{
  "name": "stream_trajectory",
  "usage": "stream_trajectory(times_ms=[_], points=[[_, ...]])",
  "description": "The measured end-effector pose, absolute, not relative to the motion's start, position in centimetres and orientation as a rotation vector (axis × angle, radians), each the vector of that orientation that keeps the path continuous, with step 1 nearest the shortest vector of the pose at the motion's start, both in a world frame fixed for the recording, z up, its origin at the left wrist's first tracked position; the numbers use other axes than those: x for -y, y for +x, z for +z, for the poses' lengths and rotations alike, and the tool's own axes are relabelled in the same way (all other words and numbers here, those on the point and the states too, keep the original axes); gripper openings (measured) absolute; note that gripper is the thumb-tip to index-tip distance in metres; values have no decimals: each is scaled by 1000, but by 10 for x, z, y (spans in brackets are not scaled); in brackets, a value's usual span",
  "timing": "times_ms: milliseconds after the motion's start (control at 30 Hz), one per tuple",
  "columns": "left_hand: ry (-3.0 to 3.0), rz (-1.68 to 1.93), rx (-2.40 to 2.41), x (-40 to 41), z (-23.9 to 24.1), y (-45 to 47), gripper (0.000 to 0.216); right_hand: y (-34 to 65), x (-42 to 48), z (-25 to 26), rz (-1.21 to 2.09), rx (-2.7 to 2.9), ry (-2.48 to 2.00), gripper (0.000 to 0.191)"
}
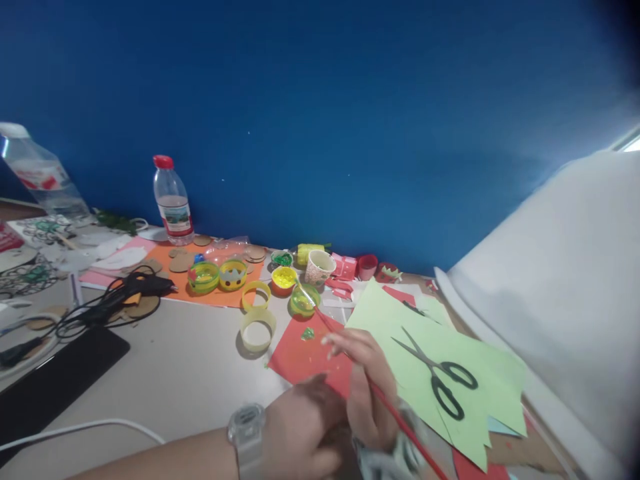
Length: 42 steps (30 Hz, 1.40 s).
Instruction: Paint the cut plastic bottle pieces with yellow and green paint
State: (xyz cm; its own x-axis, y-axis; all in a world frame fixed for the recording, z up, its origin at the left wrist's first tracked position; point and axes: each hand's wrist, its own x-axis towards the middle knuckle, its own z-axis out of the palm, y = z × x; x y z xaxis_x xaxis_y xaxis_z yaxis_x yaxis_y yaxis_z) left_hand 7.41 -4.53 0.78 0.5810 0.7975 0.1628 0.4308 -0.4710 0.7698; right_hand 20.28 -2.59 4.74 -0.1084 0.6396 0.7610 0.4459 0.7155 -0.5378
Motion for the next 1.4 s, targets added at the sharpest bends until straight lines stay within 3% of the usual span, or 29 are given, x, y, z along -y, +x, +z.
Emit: stream_trajectory(times_ms=[167,333,567,800,1100,1400], points=[[2362,816,-837,54,10,73,19,209,-8,19,374,1544,-957,31],[2379,806,-917,58,45,62,20,212,-12,11,392,1524,-979,25],[2428,396,-1636,47,107,22,52,216,-12,12,445,1386,-1011,19],[2513,368,-1903,29,88,-20,67,213,-10,9,524,1364,-961,26],[2592,223,-1969,-7,91,22,74,221,-14,15,654,1165,-1065,39],[2568,152,-1947,-18,91,33,64,225,-21,13,699,1106,-1025,45]])
